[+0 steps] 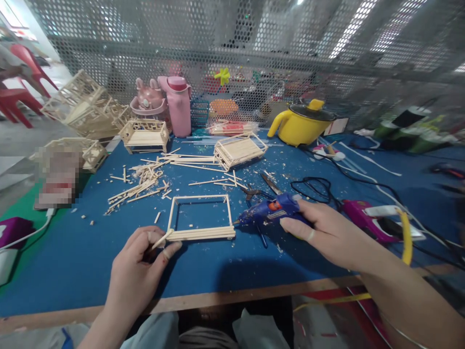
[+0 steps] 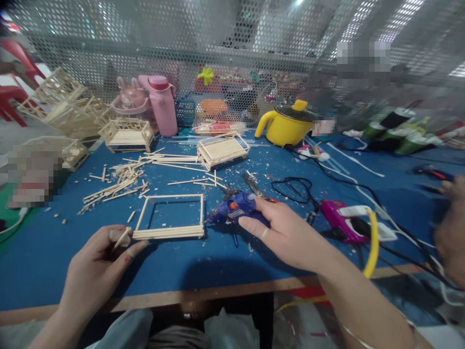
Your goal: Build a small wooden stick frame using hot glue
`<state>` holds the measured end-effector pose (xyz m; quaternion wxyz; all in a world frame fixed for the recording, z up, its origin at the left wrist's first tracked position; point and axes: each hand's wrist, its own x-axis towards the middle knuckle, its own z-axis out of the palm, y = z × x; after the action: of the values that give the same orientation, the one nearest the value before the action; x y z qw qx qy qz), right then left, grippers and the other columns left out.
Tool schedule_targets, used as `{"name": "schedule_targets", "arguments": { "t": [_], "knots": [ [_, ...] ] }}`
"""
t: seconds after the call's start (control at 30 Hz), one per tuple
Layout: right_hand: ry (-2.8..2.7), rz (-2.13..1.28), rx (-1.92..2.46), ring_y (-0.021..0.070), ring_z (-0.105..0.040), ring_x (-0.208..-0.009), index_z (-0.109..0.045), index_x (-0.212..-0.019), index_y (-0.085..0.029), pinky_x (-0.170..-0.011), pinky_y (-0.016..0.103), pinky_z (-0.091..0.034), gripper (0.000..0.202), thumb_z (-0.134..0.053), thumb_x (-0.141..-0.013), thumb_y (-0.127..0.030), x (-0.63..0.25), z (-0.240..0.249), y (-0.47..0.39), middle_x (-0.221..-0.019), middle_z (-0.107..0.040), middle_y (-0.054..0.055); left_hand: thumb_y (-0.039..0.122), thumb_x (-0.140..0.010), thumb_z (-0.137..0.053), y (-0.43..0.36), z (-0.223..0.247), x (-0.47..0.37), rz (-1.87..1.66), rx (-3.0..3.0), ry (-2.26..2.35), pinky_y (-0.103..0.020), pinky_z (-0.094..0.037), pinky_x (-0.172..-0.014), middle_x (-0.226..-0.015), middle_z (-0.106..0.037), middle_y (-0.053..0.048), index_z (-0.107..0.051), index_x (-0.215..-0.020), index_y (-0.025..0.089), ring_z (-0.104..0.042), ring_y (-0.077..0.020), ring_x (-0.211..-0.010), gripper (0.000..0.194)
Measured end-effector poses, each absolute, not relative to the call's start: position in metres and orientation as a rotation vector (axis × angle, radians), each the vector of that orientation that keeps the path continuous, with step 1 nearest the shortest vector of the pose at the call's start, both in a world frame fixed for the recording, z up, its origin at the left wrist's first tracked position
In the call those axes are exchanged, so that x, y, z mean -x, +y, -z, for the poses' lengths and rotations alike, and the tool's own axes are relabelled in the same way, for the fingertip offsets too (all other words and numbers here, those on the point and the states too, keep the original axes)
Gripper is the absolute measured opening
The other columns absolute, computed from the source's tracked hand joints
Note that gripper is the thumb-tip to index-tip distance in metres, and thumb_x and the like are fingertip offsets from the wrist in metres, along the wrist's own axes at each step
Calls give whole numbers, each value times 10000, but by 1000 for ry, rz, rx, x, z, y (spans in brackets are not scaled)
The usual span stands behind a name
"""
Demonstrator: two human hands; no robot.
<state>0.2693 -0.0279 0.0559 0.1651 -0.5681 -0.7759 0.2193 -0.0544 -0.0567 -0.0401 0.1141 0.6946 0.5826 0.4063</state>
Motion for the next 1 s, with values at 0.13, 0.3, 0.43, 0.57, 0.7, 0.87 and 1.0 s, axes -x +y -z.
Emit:
{"name": "schedule_targets", "arguments": {
  "t": [0.13,0.3,0.43,0.57,0.7,0.87,1.0],
  "knots": [
    [-2211,-645,1575,260,-641,-902,-642,-1036,-228,-788,374,-508,344,-464,-888,-482,-268,-56,-27,-1009,-701,48,347,-791,-653,-56,39,54,-1190,-2064,1732,-195,-408,-595,-791,-581,26,-523,-700,212,-551,-100,-668,208],
    [-2189,-577,1611,235,-643,-828,-637,-1068,-236,-762,360,-510,356,-467,-888,-491,-272,-58,-28,-926,-703,30,319,-811,-602,-55,38,52,-1218,-2093,1713,-188,-412,-570,-777,-606,17,-485,-632,209,-574,-95,-646,241],
    [-2104,-541,1588,227,-638,-738,-673,-990,-236,-718,352,-520,373,-460,-878,-521,-267,-62,-29,-784,-692,25,316,-799,-618,-55,39,52,-1232,-2075,1733,-187,-422,-577,-763,-627,11,-432,-582,206,-590,-95,-640,306],
    [-2093,-629,1475,253,-646,-789,-681,-922,-242,-752,370,-530,366,-462,-873,-531,-239,-64,-22,-671,-665,28,251,-810,-601,-56,41,51,-1243,-2040,1707,-182,-436,-583,-729,-635,12,-398,-562,205,-593,-89,-616,324],
    [-2223,-753,1348,260,-655,-845,-674,-1038,-241,-759,376,-532,354,-474,-881,-487,-199,-63,-8,-857,-717,43,220,-798,-624,-56,41,50,-1279,-1994,1692,-175,-448,-584,-712,-635,12,-368,-544,201,-596,-84,-610,361],
    [-2333,-836,1212,231,-651,-929,-619,-1169,-272,-812,342,-512,331,-482,-902,-411,-172,-61,2,-1080,-699,25,205,-815,-606,-57,41,48,-1308,-1955,1673,-174,-463,-580,-703,-644,8,-392,-532,198,-609,-88,-610,355],
    [-2364,-874,1239,208,-648,-912,-622,-1130,-273,-797,315,-505,295,-476,-910,-405,-167,-60,5,-1069,-698,11,189,-815,-613,-58,41,47,-1310,-1969,1679,-165,-469,-595,-703,-650,15,-431,-552,198,-624,-83,-623,321]
  ]
}}
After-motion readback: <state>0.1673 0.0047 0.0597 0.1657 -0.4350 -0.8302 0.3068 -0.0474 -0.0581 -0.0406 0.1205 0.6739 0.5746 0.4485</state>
